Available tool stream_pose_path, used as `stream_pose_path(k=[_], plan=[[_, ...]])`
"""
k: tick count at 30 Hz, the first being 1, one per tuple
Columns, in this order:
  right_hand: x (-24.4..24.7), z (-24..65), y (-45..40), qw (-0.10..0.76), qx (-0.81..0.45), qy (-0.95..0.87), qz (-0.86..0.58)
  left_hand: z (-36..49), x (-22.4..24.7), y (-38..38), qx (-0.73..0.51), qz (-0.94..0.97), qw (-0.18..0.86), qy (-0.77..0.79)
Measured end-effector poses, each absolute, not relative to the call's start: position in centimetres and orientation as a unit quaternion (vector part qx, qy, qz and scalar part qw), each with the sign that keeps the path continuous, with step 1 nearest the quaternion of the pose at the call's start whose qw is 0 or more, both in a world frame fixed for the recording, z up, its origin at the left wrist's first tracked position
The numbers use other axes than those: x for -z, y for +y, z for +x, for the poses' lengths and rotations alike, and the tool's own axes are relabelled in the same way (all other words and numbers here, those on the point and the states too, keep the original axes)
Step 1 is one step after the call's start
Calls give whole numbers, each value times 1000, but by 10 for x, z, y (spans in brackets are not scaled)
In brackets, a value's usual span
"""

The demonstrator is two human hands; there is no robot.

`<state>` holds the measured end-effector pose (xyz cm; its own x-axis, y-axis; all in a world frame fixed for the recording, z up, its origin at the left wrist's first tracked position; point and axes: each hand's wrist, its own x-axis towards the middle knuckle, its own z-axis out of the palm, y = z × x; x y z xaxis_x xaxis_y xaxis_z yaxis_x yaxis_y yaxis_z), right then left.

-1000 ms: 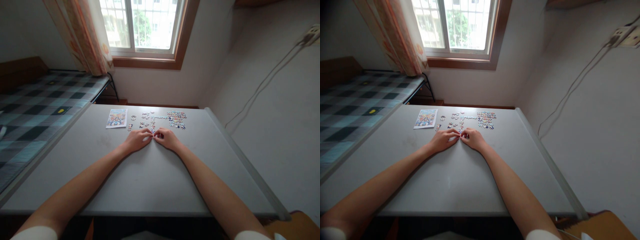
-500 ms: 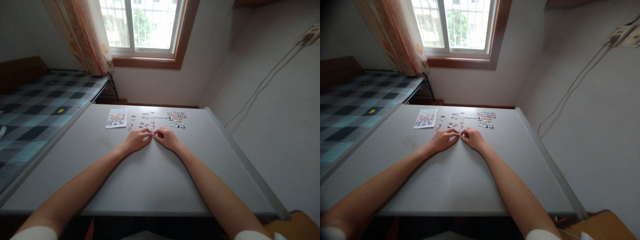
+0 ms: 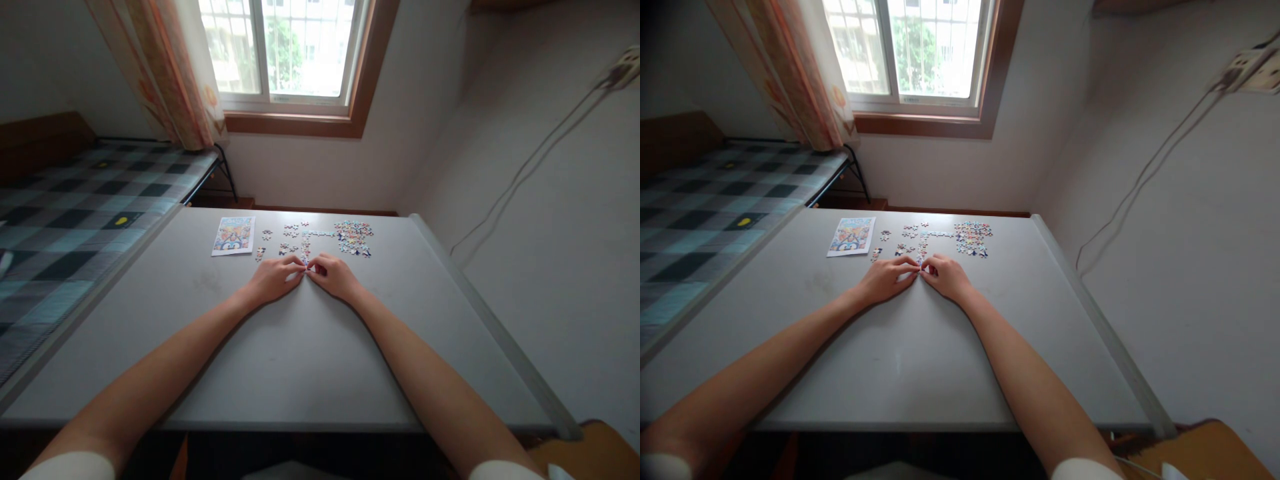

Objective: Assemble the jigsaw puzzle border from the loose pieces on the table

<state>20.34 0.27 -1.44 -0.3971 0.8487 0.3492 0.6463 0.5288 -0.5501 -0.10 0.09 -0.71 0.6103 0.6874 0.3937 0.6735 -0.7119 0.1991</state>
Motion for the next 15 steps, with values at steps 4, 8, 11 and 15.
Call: stream_pose_path(k=[4,8,11,15], plan=[[14,203,2,306,-167,-819,-456,-1,8,1,-233,897,18,376],[14,203,2,302,-166,-820,-457,-2,8,1,-229,898,14,375],[14,203,2,300,-164,-821,-458,-2,7,1,-225,899,12,376],[13,203,2,298,-163,-819,-462,-2,8,2,-228,900,14,371]])
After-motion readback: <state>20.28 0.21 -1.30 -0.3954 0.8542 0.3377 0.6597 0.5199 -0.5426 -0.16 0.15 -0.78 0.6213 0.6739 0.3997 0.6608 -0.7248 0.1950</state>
